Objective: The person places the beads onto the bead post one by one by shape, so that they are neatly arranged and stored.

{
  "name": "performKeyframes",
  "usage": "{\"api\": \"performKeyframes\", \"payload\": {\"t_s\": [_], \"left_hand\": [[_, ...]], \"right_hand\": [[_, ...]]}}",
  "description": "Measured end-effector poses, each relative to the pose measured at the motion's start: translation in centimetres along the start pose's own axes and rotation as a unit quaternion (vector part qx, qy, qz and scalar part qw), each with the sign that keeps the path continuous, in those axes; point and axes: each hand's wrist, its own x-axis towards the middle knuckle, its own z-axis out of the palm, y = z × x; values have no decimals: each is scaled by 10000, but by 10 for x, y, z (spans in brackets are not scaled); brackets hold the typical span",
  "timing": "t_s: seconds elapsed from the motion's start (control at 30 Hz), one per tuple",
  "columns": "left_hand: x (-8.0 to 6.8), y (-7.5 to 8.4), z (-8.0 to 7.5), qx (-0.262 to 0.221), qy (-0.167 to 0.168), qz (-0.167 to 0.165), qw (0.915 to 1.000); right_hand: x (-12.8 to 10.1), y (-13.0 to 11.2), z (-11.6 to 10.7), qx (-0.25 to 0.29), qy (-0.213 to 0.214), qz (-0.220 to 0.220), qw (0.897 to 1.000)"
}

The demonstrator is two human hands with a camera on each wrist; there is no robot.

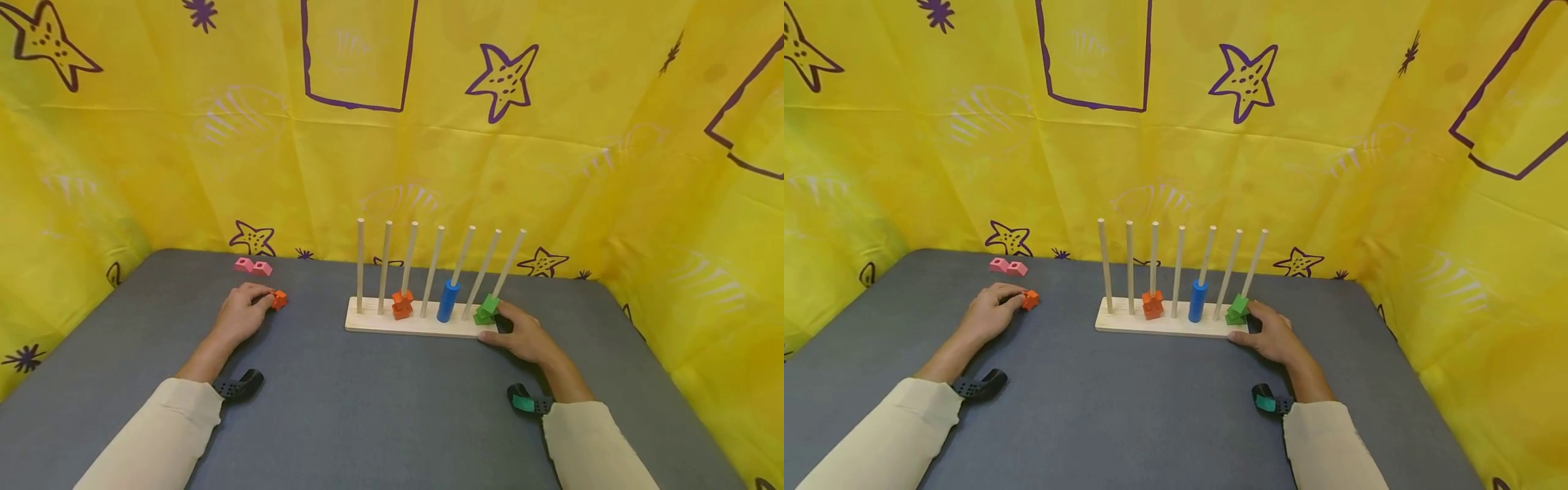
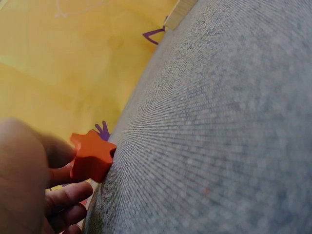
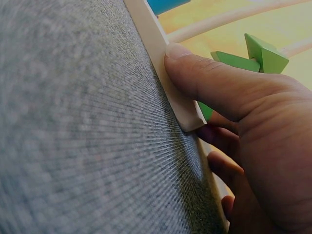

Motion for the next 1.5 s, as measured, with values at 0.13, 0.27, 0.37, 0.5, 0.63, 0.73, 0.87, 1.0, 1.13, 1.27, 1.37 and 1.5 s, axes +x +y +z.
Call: {"api": "performKeyframes", "payload": {"t_s": [0.13, 0.27, 0.37, 0.5, 0.63, 0.73, 0.87, 1.0, 1.13, 1.27, 1.37, 1.5], "left_hand": [[2, 1, 1, 187, -225, -21, 9996], [1, 1, 4, 454, -97, 98, 9989], [-2, 6, 5, 205, 373, 175, 9989], [-5, 27, 5, -362, 974, 404, 9938], [-6, 58, 0, -941, 1252, 723, 9850], [-7, 82, -6, -1438, 1352, 913, 9761], [-6, 114, -15, -2032, 1289, 1241, 9627], [-1, 145, -22, -2450, 1084, 1596, 9501], [6, 174, -27, -2794, 879, 1885, 9374], [10, 200, -30, -2918, 867, 2206, 9266], [13, 218, -30, -2918, 909, 2470, 9195], [19, 237, -24, -2979, 825, 2694, 9121]], "right_hand": [[0, -1, -1, -16, 43, 9, 10000], [3, -1, -2, -27, 33, 32, 10000], [6, -2, -3, -36, 13, -30, 10000], [10, -4, -6, 0, 66, -195, 9998], [11, -7, -7, 11, 49, -286, 9996], [10, -7, -7, 8, 28, -293, 9996], [8, -6, -5, 24, 47, -326, 9995], [6, -3, -4, 0, 79, -315, 9995], [5, -1, -3, 11, 84, -254, 9996], [3, -1, -2, 23, 72, -220, 9997], [1, -2, -1, -1, 92, -251, 9996], [-1, -1, 0, 28, 132, -330, 9994]]}}
